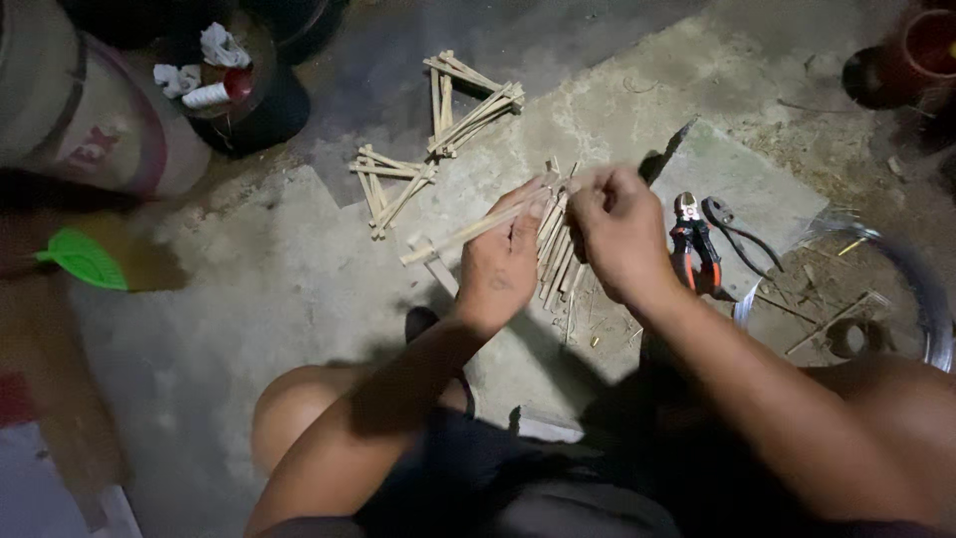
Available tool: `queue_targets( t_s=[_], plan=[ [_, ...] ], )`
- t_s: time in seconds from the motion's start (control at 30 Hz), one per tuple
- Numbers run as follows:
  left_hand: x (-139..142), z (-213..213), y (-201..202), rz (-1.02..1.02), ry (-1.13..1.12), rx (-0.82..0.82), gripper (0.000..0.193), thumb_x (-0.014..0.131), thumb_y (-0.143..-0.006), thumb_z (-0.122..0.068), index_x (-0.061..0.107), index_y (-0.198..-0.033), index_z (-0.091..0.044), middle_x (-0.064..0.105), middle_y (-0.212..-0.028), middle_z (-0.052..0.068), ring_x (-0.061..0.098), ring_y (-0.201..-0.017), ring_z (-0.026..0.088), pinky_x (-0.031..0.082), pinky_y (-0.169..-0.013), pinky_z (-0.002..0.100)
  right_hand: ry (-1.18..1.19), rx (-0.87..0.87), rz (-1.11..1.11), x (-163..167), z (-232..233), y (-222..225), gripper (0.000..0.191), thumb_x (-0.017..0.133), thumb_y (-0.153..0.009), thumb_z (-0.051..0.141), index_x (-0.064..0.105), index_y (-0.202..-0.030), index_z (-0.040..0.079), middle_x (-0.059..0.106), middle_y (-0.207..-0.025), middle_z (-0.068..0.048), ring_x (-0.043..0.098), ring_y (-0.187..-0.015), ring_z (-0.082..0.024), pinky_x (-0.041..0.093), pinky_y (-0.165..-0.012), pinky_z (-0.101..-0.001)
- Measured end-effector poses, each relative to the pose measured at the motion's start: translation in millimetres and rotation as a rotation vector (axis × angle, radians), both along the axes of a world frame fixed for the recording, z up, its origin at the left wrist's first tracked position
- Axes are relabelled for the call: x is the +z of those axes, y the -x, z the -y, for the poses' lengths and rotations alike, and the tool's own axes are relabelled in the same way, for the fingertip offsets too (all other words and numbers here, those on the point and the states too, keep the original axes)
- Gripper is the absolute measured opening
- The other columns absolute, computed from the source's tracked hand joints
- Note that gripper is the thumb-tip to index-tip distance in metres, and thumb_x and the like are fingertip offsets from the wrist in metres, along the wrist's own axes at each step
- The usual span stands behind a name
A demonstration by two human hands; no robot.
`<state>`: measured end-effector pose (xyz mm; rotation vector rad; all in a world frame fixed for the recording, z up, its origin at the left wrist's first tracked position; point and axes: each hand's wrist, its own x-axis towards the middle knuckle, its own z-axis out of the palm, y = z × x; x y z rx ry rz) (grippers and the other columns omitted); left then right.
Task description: The person sits on the floor assembling small triangular frames from thin wooden sticks. They hold sticks together, hammer nails to join them, use pliers to grip or trim fasteners, and set completed triangular frames aside while stacking loose sticks.
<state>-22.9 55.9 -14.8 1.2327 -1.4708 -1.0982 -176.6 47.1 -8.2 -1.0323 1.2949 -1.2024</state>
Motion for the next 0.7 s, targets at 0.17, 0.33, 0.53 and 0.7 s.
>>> queue_targets(
  t_s=[0.17, 0.33, 0.53, 0.7],
  plan=[
    [-2, 1, -3, 0.103, 0.055, 0.045, 0.035, 0.053, -0.108, -0.022, 0.064, -0.132, 0.002, 0.073, -0.125, 0.017, 0.070, -0.117, 0.025, 0.052, -0.103, 0.033, 0.655, 0.044, -0.808, 9, -14, 1, 0.021, 0.073, -0.098, 0.010, 0.065, -0.116, 0.005, 0.064, -0.091, -0.013, 0.066, -0.077, -0.027, 0.054, -0.067, -0.0373],
    [-4, -3, -4, 0.142, 0.073, 0.044, 0.034, 0.053, -0.108, -0.021, 0.064, -0.130, 0.002, 0.074, -0.120, 0.018, 0.071, -0.114, 0.026, 0.053, -0.101, 0.033, 0.780, 0.127, -1.078, 9, -15, 5, 0.026, 0.074, -0.091, 0.008, 0.067, -0.116, 0.004, 0.062, -0.092, -0.014, 0.065, -0.076, -0.033, 0.054, -0.063, -0.0411],
    [1, -3, -3, 0.199, 0.042, 0.057, 0.033, 0.054, -0.107, -0.021, 0.064, -0.131, 0.000, 0.073, -0.122, 0.019, 0.070, -0.115, 0.027, 0.052, -0.101, 0.035, 0.786, 0.115, -1.113, -3, -14, 2, 0.019, 0.071, -0.091, 0.005, 0.066, -0.109, 0.001, 0.059, -0.090, -0.015, 0.064, -0.073, -0.033, 0.053, -0.060, -0.0414],
    [16, -6, -6, 0.193, 0.079, -0.003, 0.036, 0.052, -0.108, -0.022, 0.062, -0.137, -0.003, 0.070, -0.129, 0.018, 0.067, -0.121, 0.027, 0.051, -0.103, 0.036, 0.542, 0.104, -0.784, -3, -7, 2, 0.009, 0.068, -0.100, 0.010, 0.063, -0.099, 0.003, 0.059, -0.084, -0.011, 0.061, -0.075, -0.029, 0.051, -0.066, -0.0400]
  ],
)
